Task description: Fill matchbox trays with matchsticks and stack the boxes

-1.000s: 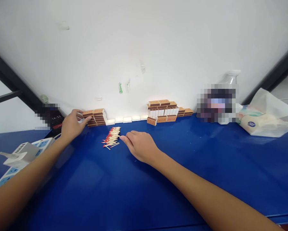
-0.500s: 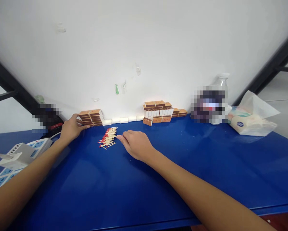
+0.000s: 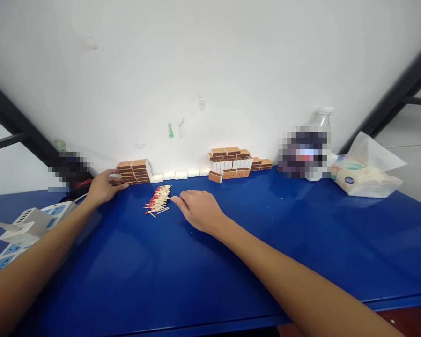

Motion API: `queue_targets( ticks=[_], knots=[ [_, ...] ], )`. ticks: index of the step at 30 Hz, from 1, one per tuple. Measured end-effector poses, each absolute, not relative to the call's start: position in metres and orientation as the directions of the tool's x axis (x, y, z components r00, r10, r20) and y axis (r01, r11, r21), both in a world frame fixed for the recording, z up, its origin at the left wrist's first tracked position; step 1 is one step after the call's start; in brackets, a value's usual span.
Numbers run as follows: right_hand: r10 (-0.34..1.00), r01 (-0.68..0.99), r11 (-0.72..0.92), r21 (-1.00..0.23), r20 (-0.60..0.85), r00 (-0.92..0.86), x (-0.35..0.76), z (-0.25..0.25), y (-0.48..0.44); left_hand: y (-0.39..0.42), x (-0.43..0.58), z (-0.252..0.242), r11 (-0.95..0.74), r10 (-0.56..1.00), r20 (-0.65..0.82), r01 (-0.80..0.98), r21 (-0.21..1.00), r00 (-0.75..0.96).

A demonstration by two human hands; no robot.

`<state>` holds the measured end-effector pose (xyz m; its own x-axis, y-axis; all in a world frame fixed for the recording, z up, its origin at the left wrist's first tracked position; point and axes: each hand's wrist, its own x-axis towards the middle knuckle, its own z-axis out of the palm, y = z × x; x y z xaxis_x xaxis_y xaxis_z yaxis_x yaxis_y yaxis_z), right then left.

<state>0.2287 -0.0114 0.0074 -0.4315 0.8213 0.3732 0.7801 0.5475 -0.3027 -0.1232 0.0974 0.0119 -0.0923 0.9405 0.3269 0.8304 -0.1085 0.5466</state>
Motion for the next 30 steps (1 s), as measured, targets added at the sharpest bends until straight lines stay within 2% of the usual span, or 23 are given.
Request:
queue_targets(
  ticks=[7,13,22,26,30],
  knots=[
    [0.826,0.785,0.541,-0.301,0.364,-0.430,0.229,0.007,-0.011,0.092,-0.123,0.014,-0.131,0.924,0.372,0.845,0.519,-0.086],
    [0.825,0.785,0.544,-0.296,0.362,-0.435,0.229,0.007,-0.010,0.085,-0.113,0.022,-0.107,0.852,0.510,0.915,0.390,-0.118],
    [0.833,0.785,0.531,-0.321,0.371,-0.411,0.230,0.012,-0.011,0.075,-0.098,0.024,-0.025,0.834,0.523,0.935,0.355,-0.176],
    [0.855,0.854,0.444,-0.272,0.415,-0.313,0.244,0.015,0.003,0.048,-0.086,0.025,-0.077,0.756,0.621,0.914,0.400,-0.208],
    [0.886,0.931,0.282,-0.230,0.435,-0.161,0.270,0.014,0.026,0.027,-0.074,0.017,-0.165,0.753,0.636,0.889,0.428,-0.167]
  ],
)
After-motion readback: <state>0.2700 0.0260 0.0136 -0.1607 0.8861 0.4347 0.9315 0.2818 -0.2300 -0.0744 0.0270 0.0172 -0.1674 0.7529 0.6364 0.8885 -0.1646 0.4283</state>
